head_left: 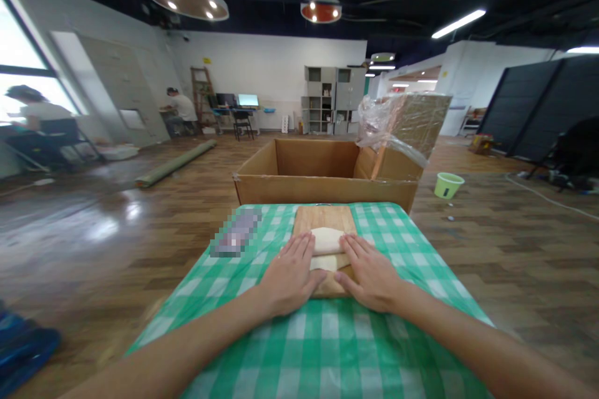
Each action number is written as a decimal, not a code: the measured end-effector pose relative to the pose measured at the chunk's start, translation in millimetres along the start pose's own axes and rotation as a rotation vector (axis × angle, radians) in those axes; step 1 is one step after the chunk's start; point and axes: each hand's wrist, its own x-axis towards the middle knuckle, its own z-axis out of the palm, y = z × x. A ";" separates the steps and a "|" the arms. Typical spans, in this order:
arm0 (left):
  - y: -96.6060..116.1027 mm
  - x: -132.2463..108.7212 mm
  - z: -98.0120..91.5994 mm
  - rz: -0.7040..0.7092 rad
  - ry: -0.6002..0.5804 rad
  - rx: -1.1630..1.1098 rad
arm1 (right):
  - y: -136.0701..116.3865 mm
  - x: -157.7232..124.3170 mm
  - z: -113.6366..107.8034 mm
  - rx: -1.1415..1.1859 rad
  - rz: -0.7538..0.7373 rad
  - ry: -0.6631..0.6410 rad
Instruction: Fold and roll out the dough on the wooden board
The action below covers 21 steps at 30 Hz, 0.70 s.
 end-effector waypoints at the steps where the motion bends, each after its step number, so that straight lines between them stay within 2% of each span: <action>1: -4.7 7.9 2.9 -0.008 -0.003 0.003 | 3.8 8.9 1.6 -0.004 0.008 -0.001; 7: -31.4 50.4 10.3 -0.041 -0.111 -0.001 | 26.8 60.6 8.6 0.021 0.035 -0.078; 14: -57.4 86.0 25.2 -0.076 -0.169 -0.023 | 42.5 100.8 11.1 0.052 0.144 -0.216; 17: -63.3 95.8 29.7 -0.057 -0.181 0.001 | 50.9 111.7 16.6 0.025 0.109 -0.230; 21: -64.5 107.1 24.8 -0.034 -0.207 0.052 | 61.4 122.2 21.7 -0.031 0.016 -0.227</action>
